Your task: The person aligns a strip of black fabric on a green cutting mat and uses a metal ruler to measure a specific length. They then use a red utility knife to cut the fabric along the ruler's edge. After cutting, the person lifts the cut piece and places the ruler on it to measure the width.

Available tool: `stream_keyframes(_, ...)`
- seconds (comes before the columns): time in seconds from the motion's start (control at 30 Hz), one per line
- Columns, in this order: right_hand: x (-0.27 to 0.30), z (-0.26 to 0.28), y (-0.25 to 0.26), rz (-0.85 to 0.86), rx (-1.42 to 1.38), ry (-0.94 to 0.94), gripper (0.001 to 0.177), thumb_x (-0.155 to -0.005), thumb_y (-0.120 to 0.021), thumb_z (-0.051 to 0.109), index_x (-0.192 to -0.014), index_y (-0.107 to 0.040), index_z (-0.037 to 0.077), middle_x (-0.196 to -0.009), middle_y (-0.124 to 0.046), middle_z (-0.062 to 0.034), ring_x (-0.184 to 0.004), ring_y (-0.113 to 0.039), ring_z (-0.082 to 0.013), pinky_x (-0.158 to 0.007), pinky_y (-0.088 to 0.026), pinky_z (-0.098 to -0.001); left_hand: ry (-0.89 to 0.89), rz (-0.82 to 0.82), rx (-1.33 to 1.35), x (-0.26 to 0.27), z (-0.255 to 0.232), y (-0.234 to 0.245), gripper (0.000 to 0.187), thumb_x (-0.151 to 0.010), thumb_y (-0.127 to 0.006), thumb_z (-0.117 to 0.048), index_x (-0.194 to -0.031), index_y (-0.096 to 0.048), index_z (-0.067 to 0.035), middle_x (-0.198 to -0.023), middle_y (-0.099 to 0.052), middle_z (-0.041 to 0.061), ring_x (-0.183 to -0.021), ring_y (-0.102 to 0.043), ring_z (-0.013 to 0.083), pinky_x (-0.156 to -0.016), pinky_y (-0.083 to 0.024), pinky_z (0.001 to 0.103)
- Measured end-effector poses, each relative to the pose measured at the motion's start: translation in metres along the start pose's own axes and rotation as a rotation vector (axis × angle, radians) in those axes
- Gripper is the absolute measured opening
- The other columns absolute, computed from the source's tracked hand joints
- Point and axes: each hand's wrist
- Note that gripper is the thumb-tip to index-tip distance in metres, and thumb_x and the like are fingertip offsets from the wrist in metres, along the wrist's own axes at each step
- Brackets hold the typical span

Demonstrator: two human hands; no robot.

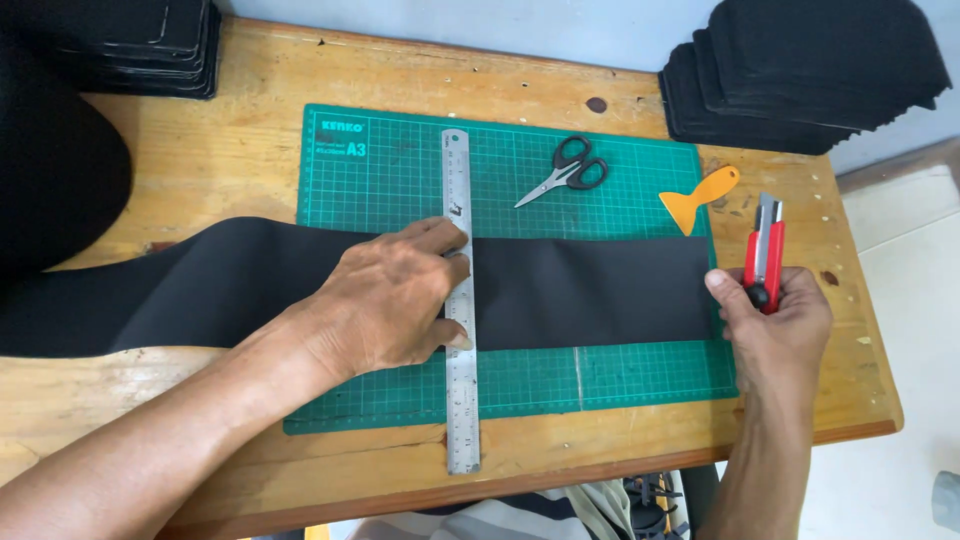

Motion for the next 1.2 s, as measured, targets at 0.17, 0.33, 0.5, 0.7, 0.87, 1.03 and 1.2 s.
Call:
stream_keyframes(0.17, -0.004, -0.016, -0.01, 0.074, 0.002, 0.061, 0.028, -0.084, -0.088, 0.011, -0.096, -0.063, 0.011, -0.085, -0.062, 0.0002, -0.075, -0.053, -0.0066, -0.069, -0.047, -0.0208, 0.016, 0.012, 0.028, 0.0, -0.001, 0.002, 0.054, -0.075, -0.093, -0.05, -0.103, -0.072, -0.009, -0.126, -0.056, 0.003, -0.126, -0.053, 0.0241, -0.091, -0.058, 0.045)
stream_keyframes(0.33, 0.004, -0.018, 0.005, 0.097, 0.041, 0.018, 0.024, -0.084, -0.08, 0.008, -0.095, -0.059, 0.013, -0.078, -0.046, 0.0039, -0.071, -0.039, -0.0086, -0.065, -0.037, -0.0218, -0.019, -0.019, 0.022, 0.0, 0.002, -0.001, 0.055, -0.074, -0.093, -0.051, -0.101, -0.072, -0.008, -0.126, -0.056, 0.004, -0.126, -0.053, 0.025, -0.092, -0.057, 0.044)
stream_keyframes(0.5, -0.003, -0.051, 0.012, -0.041, -0.093, 0.057, 0.027, -0.09, -0.083, 0.011, -0.1, -0.058, 0.015, -0.084, -0.049, 0.005, -0.076, -0.044, -0.0059, -0.074, -0.042, -0.0182, -0.011, 0.01, 0.05, 0.002, 0.002, 0.0, 0.054, -0.076, -0.092, -0.049, -0.103, -0.07, -0.008, -0.131, -0.055, 0.006, -0.129, -0.052, 0.0278, -0.093, -0.057, 0.046)
stream_keyframes(0.7, -0.023, -0.078, 0.025, -0.109, 0.015, 0.169, 0.03, -0.098, -0.089, 0.012, -0.111, -0.061, 0.009, -0.094, -0.06, -0.0015, -0.083, -0.054, -0.0107, -0.08, -0.048, -0.0241, -0.173, -0.197, 0.085, 0.012, 0.013, -0.016, 0.064, -0.079, -0.088, -0.045, -0.121, -0.064, -0.004, -0.141, -0.052, 0.014, -0.137, -0.049, 0.0343, -0.114, -0.038, 0.054)
stream_keyframes(0.87, -0.041, -0.095, 0.05, -0.132, 0.197, 0.31, 0.032, -0.103, -0.089, 0.011, -0.118, -0.063, 0.001, -0.1, -0.061, -0.0099, -0.085, -0.055, -0.0194, -0.084, -0.048, -0.0324, -0.07, -0.142, -0.005, 0.02, 0.011, -0.011, 0.078, -0.087, -0.073, -0.059, -0.146, -0.05, -0.013, -0.159, -0.035, 0.022, -0.15, -0.026, 0.0444, -0.114, -0.018, 0.074)
stream_keyframes(1.03, -0.071, -0.134, 0.062, -0.16, 0.249, 0.342, 0.034, -0.106, -0.094, 0.012, -0.12, -0.065, -0.001, -0.102, -0.066, -0.0119, -0.085, -0.059, -0.0198, -0.084, -0.049, -0.0316, 0.029, -0.114, -0.019, 0.04, 0.016, -0.005, 0.15, -0.058, -0.109, -0.069, -0.166, -0.018, -0.017, -0.165, -0.02, 0.024, -0.152, -0.015, 0.0423, -0.115, -0.007, 0.068)
stream_keyframes(1.2, -0.087, -0.169, 0.061, -0.148, 0.237, 0.341, 0.029, -0.114, -0.091, 0.014, -0.122, -0.068, -0.001, -0.094, -0.059, -0.012, -0.077, -0.052, -0.0186, -0.075, -0.044, -0.0299, -0.037, -0.28, -0.084, 0.058, 0.034, -0.019, 0.095, -0.072, -0.088, -0.066, -0.141, -0.059, -0.008, -0.151, -0.05, 0.021, -0.143, -0.04, 0.0462, -0.115, -0.03, 0.064)
Point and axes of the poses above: each hand's wrist, its own x-axis away from the middle knuckle, its own y-axis out of the back of the hand, z = x × y
